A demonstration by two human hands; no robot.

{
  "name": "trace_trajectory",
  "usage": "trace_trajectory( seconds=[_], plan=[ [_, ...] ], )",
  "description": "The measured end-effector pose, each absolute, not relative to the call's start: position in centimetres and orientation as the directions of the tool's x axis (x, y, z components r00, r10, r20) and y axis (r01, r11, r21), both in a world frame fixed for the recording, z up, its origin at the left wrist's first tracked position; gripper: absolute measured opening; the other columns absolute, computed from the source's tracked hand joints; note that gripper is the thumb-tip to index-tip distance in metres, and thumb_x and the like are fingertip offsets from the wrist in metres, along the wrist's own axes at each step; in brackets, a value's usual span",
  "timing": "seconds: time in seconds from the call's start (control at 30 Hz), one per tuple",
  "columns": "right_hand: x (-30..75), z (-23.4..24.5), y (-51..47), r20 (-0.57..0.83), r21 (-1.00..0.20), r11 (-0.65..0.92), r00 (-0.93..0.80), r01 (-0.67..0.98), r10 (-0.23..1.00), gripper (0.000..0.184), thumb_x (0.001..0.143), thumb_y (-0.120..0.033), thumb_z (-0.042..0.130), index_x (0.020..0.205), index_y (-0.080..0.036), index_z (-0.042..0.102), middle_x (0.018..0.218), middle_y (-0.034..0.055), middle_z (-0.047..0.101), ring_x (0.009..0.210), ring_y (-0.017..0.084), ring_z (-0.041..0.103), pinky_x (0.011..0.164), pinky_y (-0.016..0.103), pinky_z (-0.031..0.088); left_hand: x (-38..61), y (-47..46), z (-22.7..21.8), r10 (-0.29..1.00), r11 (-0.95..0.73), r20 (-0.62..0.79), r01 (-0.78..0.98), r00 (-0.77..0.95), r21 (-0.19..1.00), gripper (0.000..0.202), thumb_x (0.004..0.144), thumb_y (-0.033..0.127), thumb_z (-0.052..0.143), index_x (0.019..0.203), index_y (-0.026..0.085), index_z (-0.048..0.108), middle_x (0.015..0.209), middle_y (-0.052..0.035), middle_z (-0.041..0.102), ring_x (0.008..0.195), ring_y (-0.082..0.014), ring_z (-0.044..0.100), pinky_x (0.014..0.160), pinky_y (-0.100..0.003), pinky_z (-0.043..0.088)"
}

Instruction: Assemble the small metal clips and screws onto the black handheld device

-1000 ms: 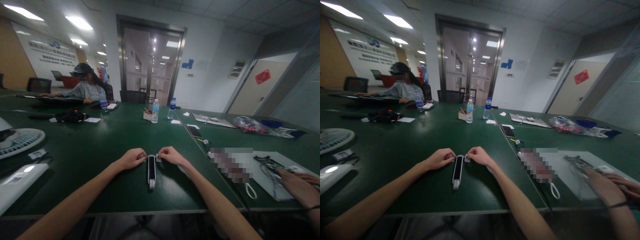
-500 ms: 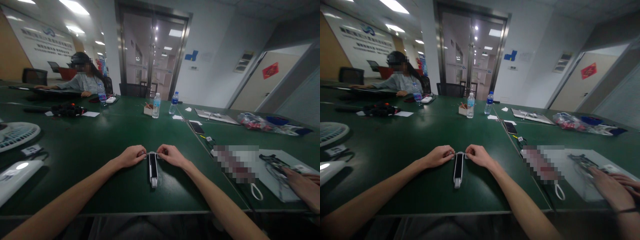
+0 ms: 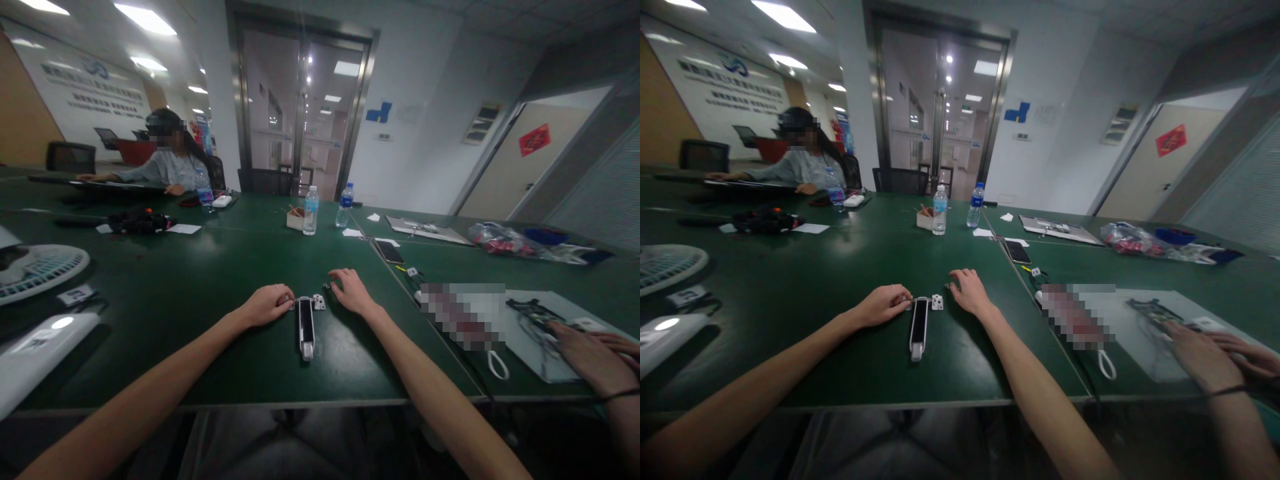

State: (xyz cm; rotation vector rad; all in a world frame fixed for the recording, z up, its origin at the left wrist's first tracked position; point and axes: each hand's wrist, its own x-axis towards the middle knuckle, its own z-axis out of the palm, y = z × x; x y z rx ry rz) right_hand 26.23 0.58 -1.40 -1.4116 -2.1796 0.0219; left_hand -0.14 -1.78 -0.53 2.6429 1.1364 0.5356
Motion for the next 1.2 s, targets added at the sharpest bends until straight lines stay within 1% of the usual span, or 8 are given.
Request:
trace_trajectory(
  seconds=[0.13, 0.27, 0.37, 0.53, 0.7, 0.83, 1.0, 1.2],
  plan=[
    [25.6, -2.3, 0.9, 0.339, -0.219, 0.418, -0.333, 0.881, 0.88, 0.027, 0.089, -0.031, 0.049, 0.108, -0.019, 0.064, 0.103, 0.0106, 0.06, 0.097, 0.021, 0.049, 0.087, 0.034, 0.036, 0.2, -2.0, -0.7, 0.753, -0.657, 0.258, 0.676, 0.605, 0.333, 0.023, 0.087, 0.033, 0.047, 0.094, 0.016, 0.061, 0.073, -0.0011, 0.055, 0.065, -0.0138, 0.05, 0.06, -0.024, 0.037],
    [24.9, -2.4, 1.1, 0.337, -0.21, 0.419, -0.337, 0.884, 0.879, 0.019, 0.089, -0.026, 0.05, 0.093, -0.018, 0.067, 0.095, 0.0106, 0.061, 0.093, 0.021, 0.049, 0.082, 0.033, 0.037, 0.5, -2.2, -0.7, 0.758, -0.651, 0.255, 0.677, 0.6, 0.342, 0.022, 0.087, 0.032, 0.046, 0.094, 0.017, 0.061, 0.074, -0.0012, 0.055, 0.066, -0.0144, 0.05, 0.06, -0.025, 0.037],
    [24.7, -2.1, 1.0, 0.357, -0.223, 0.454, -0.361, 0.863, 0.861, 0.016, 0.089, -0.023, 0.051, 0.088, -0.017, 0.066, 0.092, 0.0104, 0.062, 0.091, 0.021, 0.049, 0.082, 0.033, 0.038, 0.5, -2.3, -0.5, 0.76, -0.65, 0.256, 0.679, 0.598, 0.342, 0.022, 0.087, 0.032, 0.047, 0.093, 0.017, 0.061, 0.074, -0.0014, 0.055, 0.066, -0.0149, 0.051, 0.06, -0.026, 0.037],
    [24.2, -1.2, -0.1, 0.426, -0.308, 0.596, -0.453, 0.741, 0.783, 0.016, 0.091, -0.02, 0.048, 0.093, -0.016, 0.063, 0.091, 0.008, 0.063, 0.089, 0.018, 0.052, 0.082, 0.032, 0.041, 0.7, -2.5, -0.1, 0.784, -0.621, 0.288, 0.703, 0.551, 0.346, 0.022, 0.085, 0.033, 0.049, 0.096, 0.016, 0.059, 0.075, -0.0015, 0.054, 0.065, -0.0149, 0.05, 0.058, -0.026, 0.038],
    [22.6, -0.4, -1.8, 0.513, -0.289, 0.749, -0.564, 0.596, 0.647, 0.016, 0.09, -0.02, 0.049, 0.096, -0.017, 0.064, 0.093, 0.0076, 0.062, 0.091, 0.018, 0.051, 0.081, 0.03, 0.044, 1.1, -3.0, 0.0, 0.797, -0.602, 0.371, 0.666, 0.476, 0.44, 0.024, 0.088, 0.034, 0.048, 0.101, 0.016, 0.057, 0.082, -0.0025, 0.058, 0.068, -0.0144, 0.053, 0.061, -0.026, 0.042],
    [21.6, -0.1, -2.9, 0.538, -0.269, 0.816, -0.622, 0.512, 0.568, 0.02, 0.092, -0.022, 0.046, 0.097, -0.017, 0.064, 0.095, 0.0085, 0.062, 0.089, 0.018, 0.052, 0.078, 0.03, 0.045, 1.6, -3.5, 0.2, 0.798, -0.6, 0.372, 0.571, 0.473, 0.56, 0.022, 0.088, 0.035, 0.049, 0.094, 0.016, 0.057, 0.081, -0.0015, 0.059, 0.066, -0.0128, 0.054, 0.061, -0.024, 0.043],
    [21.5, 0.2, -3.3, 0.551, -0.288, 0.827, -0.623, 0.483, 0.556, 0.019, 0.092, -0.023, 0.046, 0.094, -0.018, 0.064, 0.092, 0.0083, 0.064, 0.088, 0.019, 0.053, 0.079, 0.033, 0.045, 1.8, -3.7, 0.5, 0.825, -0.543, 0.317, 0.501, 0.468, 0.674, 0.017, 0.085, 0.033, 0.055, 0.088, 0.016, 0.057, 0.074, 0.001, 0.058, 0.064, -0.0115, 0.054, 0.059, -0.022, 0.044],
    [21.4, -0.1, -3.5, 0.567, -0.318, 0.825, -0.603, 0.468, 0.561, 0.019, 0.092, -0.022, 0.046, 0.09, -0.02, 0.065, 0.094, 0.0071, 0.064, 0.09, 0.018, 0.053, 0.08, 0.032, 0.046, 1.4, -3.4, 0.1, 0.825, -0.511, 0.278, 0.441, 0.492, 0.738, 0.019, 0.081, 0.033, 0.059, 0.09, 0.015, 0.058, 0.078, -0.0002, 0.06, 0.066, -0.0115, 0.055, 0.062, -0.024, 0.047]
  ],
)
